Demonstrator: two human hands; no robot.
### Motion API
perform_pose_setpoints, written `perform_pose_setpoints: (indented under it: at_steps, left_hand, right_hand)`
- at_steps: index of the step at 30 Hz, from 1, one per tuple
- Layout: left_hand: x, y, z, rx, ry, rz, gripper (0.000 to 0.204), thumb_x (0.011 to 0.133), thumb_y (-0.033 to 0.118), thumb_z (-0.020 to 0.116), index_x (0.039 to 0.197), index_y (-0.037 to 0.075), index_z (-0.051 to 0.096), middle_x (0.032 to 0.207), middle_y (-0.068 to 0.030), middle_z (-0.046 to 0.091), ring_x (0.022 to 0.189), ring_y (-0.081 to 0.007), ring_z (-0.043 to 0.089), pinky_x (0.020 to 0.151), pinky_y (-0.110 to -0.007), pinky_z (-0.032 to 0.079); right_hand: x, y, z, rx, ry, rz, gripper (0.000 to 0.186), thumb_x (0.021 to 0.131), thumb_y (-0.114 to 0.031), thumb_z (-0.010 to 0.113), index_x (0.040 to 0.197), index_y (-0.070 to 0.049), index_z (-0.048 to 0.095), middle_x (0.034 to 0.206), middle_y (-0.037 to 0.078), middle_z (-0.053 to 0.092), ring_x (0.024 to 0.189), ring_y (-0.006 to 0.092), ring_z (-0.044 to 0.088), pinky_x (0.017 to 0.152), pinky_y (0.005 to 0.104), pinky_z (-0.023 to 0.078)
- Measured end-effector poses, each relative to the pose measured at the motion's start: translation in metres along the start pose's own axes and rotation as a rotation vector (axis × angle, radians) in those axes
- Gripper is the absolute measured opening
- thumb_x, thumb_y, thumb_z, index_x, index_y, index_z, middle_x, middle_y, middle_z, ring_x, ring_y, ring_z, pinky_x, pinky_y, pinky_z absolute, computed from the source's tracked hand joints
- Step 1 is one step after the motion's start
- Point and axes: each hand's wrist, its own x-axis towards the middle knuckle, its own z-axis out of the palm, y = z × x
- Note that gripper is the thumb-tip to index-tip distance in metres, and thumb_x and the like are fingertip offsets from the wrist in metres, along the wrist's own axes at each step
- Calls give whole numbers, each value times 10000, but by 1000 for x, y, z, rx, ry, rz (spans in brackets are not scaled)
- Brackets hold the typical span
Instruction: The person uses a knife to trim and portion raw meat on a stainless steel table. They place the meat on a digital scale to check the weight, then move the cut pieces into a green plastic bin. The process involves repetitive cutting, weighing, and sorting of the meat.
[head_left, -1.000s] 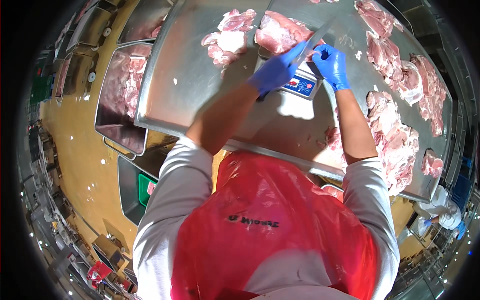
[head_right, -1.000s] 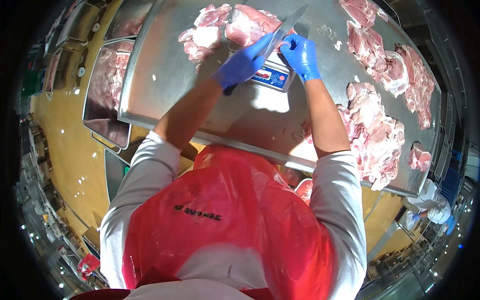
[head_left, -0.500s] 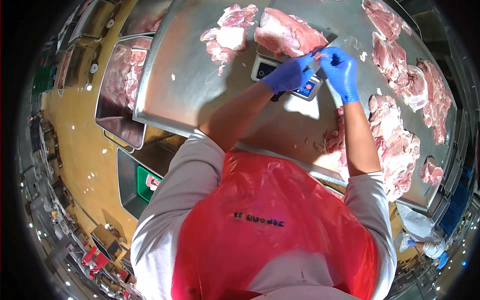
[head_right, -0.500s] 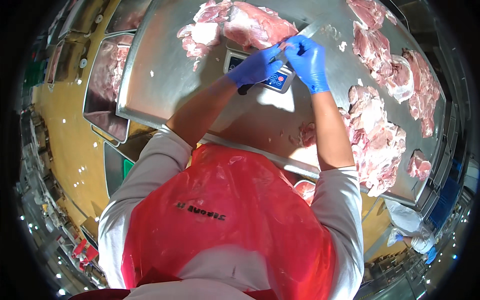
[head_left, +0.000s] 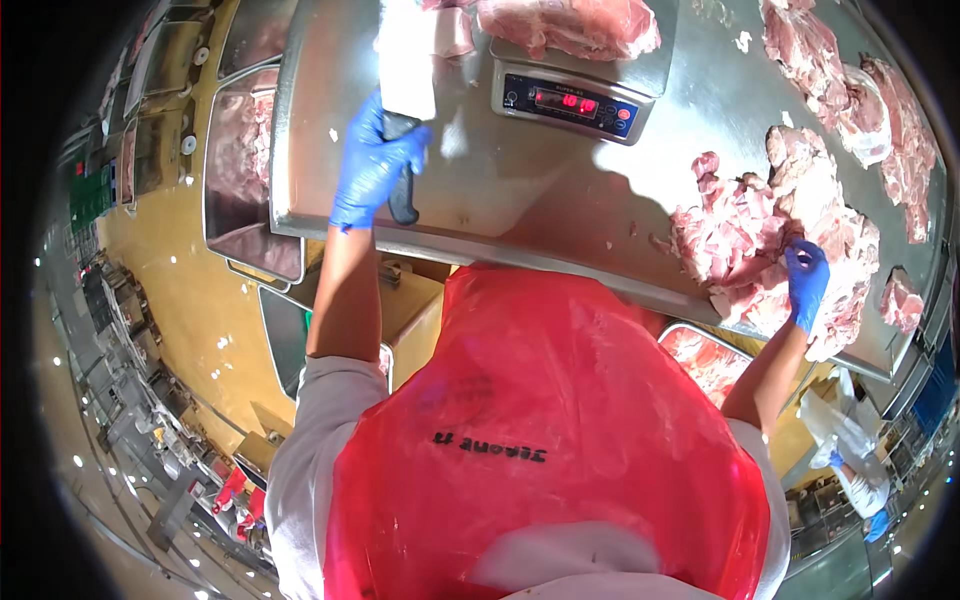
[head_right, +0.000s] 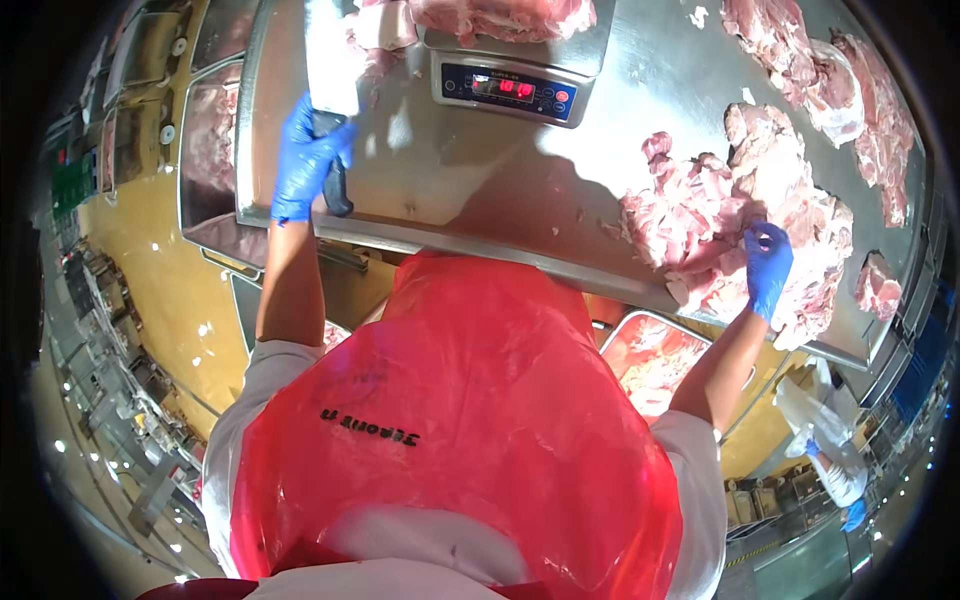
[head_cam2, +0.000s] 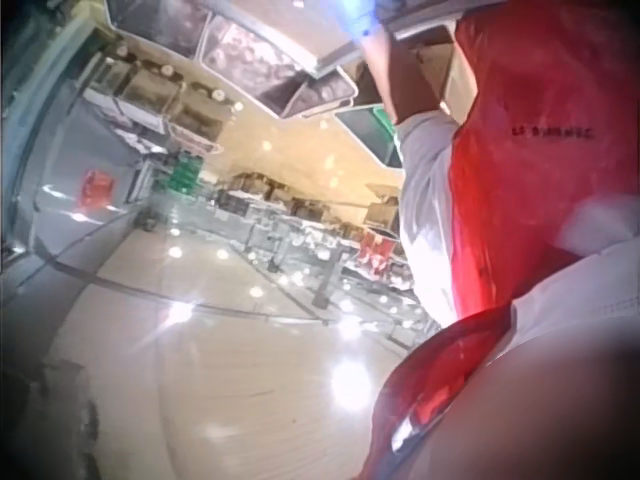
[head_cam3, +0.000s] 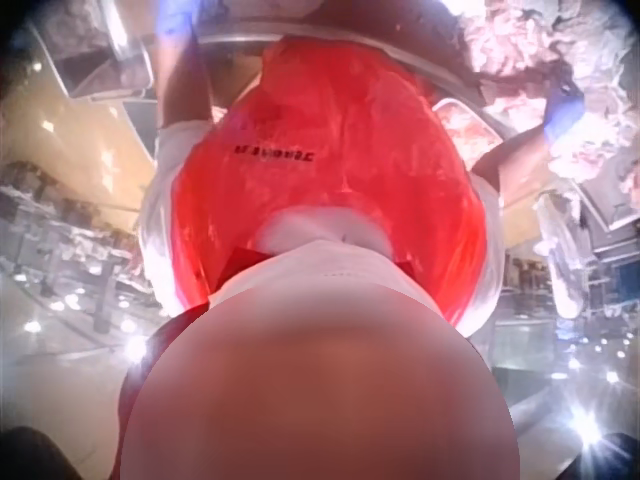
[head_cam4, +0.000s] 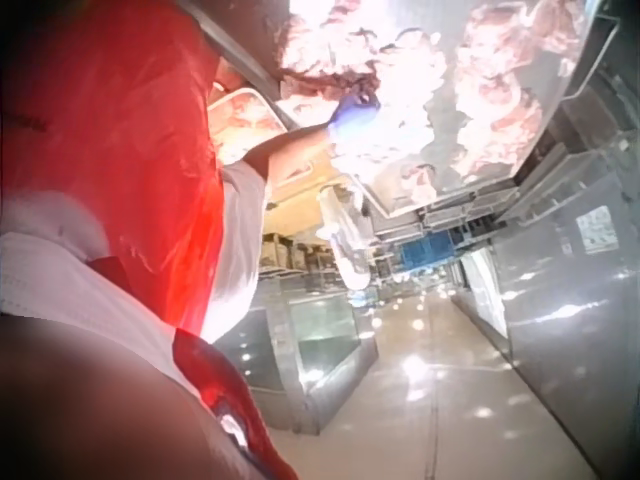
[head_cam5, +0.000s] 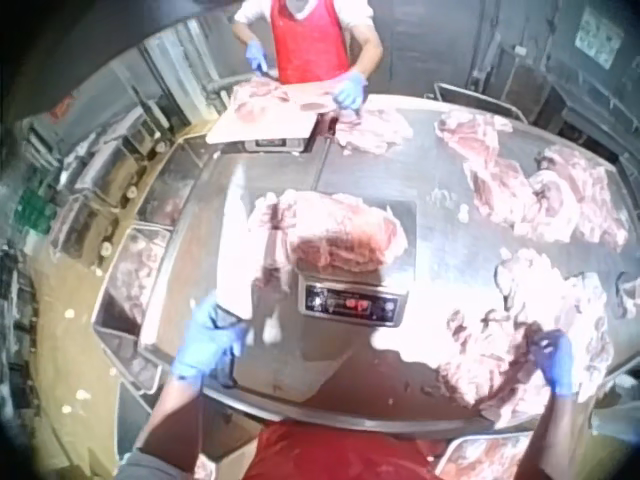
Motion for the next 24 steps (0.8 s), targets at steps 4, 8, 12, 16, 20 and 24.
perform_pose_setpoints:
  at_steps: [4,8,12,16,20,24]
  left_hand:
    - [42,-3,-10,-18,85,93,430,813,-86,622,1226,13,557,930,-81,665,762,-149,652,613,-269,534]
    - [100,10,5,-22,-23,44,465,786,-47,618,1238,22,536,960,-112,675,845,-196,686,643,-315,573]
    - [167,4,30,-23,-153,99,461,741,67,670,1187,4,571,905,-84,670,709,-182,660,622,-312,540]
    - [184,-32,53,-177,-489,253,205,681,113,727,866,26,734,763,-68,677,731,-163,635,628,-289,504]
    - [125,-45,61,-306,-118,169,116,727,111,697,823,51,670,761,-59,630,696,-134,605,597,-286,491]
    - [29,-45,19,-403,-13,212,188,753,102,671,925,31,642,770,-85,617,682,-142,602,575,-285,500]
  right_hand:
    - [32,-78,4,562,148,-17,221,908,-126,688,1088,2,692,1000,50,705,879,118,622,822,275,500]
    - [104,-204,19,883,-66,-224,276,926,-118,664,1188,-31,663,1124,53,682,997,132,623,841,284,511]
    - [145,-324,46,664,-291,-495,530,884,-286,730,1342,-81,559,1235,67,625,1087,175,592,908,323,489]
    - [159,-388,84,342,-346,-718,842,727,-397,831,1402,-42,472,1337,155,566,1240,267,530,1057,385,407]
    - [130,-413,137,1029,-775,-703,727,706,-134,731,1362,9,451,1401,146,485,1313,282,449,1122,393,331]
    - [58,-454,155,999,-827,-787,674,727,-90,680,1357,-17,453,1405,129,470,1339,257,422,1133,372,311]
